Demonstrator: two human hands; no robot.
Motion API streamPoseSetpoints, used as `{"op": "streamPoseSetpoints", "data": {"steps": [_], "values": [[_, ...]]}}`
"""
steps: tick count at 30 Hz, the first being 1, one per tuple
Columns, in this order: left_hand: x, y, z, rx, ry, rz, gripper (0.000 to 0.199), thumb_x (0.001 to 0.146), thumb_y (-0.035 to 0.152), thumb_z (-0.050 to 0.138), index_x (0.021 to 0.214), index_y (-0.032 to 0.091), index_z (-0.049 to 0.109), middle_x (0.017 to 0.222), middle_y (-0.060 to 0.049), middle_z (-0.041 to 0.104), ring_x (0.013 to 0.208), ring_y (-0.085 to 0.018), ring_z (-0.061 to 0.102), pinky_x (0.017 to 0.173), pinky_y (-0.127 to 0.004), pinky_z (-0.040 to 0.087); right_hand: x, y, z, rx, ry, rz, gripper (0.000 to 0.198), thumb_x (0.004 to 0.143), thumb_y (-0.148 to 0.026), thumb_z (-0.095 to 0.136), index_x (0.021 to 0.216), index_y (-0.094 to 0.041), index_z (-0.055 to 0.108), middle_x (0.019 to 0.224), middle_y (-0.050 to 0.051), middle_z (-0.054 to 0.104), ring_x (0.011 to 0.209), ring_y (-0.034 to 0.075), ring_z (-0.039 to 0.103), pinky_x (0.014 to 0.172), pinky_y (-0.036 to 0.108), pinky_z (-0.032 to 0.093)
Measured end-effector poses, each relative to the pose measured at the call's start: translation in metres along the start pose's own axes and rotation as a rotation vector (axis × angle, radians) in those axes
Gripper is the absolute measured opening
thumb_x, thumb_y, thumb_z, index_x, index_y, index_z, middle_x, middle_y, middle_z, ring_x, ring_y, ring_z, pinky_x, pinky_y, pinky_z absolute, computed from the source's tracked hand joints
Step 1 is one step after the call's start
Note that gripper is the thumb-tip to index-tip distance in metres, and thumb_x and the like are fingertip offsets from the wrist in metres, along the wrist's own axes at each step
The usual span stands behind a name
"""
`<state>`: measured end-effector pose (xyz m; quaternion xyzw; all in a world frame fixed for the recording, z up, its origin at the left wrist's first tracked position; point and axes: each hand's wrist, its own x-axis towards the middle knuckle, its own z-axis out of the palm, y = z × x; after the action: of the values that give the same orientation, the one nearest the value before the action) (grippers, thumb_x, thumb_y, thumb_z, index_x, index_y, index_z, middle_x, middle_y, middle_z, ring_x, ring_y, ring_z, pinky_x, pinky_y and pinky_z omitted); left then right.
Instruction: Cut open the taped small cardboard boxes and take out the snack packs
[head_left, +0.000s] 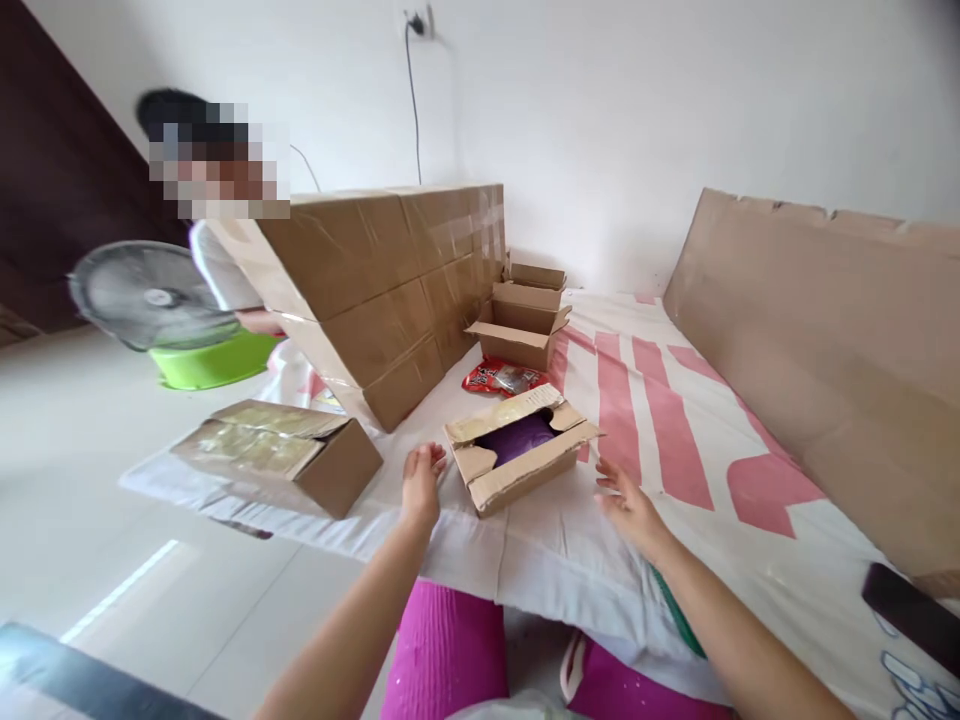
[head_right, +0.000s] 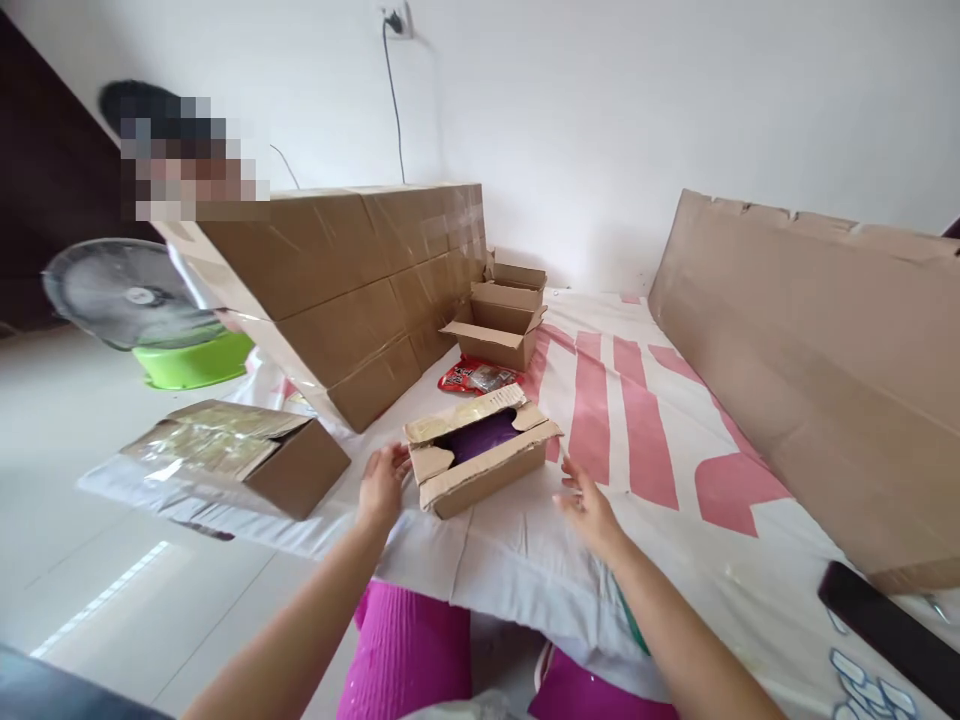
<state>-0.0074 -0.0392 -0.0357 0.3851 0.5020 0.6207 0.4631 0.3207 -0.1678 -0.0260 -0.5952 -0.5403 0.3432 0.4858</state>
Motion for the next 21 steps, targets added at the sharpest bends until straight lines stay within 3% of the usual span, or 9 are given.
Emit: {"op": "streamPoseSetpoints", "data": {"steps": [3,6,10,12,17,21], "values": [[-0.046,0.002,-0.001,-0.005,0.013,0.055,0.062,0.086,0.069,0.04,0.128,0.023,0.048,0.132,-0.013,0.056,0.121,-0.025,0.057,0.101,-0.044,0.046,-0.003,0.002,0.017,0.003,0.016,-0.068,0.072,0.08,-0.047,0.062,0.145,-0.029,0.037,0.147,0.012,0.044,0.127,0.028,0.052,0.096,0.047,0.05],[-0.073,0.0,0.01,0.046,-0.09,0.139,0.073,0.085,0.074,0.036,0.143,0.029,0.034,0.152,-0.012,0.04,0.135,-0.027,0.046,0.108,-0.045,0.04,-0.003,0.003,0.027,-0.008,0.056,-0.12,0.074,0.081,-0.046,0.06,0.147,-0.026,0.033,0.149,0.014,0.041,0.129,0.029,0.049,0.1,0.049,0.047],[-0.082,-0.004,0.019,0.179,-0.15,0.231,0.09,0.075,0.078,0.051,0.145,0.024,0.032,0.158,-0.013,0.028,0.148,-0.03,0.022,0.122,-0.044,0.015,-0.003,0.01,0.029,0.001,0.043,-0.057,0.076,0.078,-0.042,0.06,0.146,-0.022,0.035,0.144,0.016,0.046,0.121,0.03,0.055,0.098,0.05,0.047],[-0.084,-0.004,0.02,0.213,-0.16,0.225,0.095,0.071,0.073,0.06,0.146,0.022,0.031,0.158,-0.014,0.028,0.149,-0.031,0.019,0.123,-0.044,0.01,-0.003,0.014,0.028,0.008,0.029,-0.002,0.076,0.076,-0.041,0.061,0.145,-0.021,0.036,0.142,0.017,0.048,0.117,0.029,0.058,0.096,0.05,0.048],[-0.088,-0.002,0.021,0.228,-0.241,0.184,0.1,0.073,0.05,0.073,0.151,0.025,0.016,0.153,-0.015,0.036,0.141,-0.031,0.037,0.117,-0.046,0.028,0.007,0.013,0.026,0.006,0.023,0.03,0.081,0.073,-0.044,0.066,0.146,-0.025,0.036,0.145,0.014,0.046,0.117,0.029,0.059,0.092,0.046,0.052],[-0.086,-0.001,0.021,0.177,-0.291,0.14,0.096,0.074,0.038,0.074,0.151,0.027,0.017,0.152,-0.014,0.038,0.136,-0.029,0.044,0.113,-0.044,0.036,0.028,-0.008,0.022,-0.008,0.019,0.021,0.092,0.065,-0.044,0.075,0.146,-0.028,0.034,0.15,0.014,0.04,0.125,0.031,0.053,0.094,0.048,0.05]]}}
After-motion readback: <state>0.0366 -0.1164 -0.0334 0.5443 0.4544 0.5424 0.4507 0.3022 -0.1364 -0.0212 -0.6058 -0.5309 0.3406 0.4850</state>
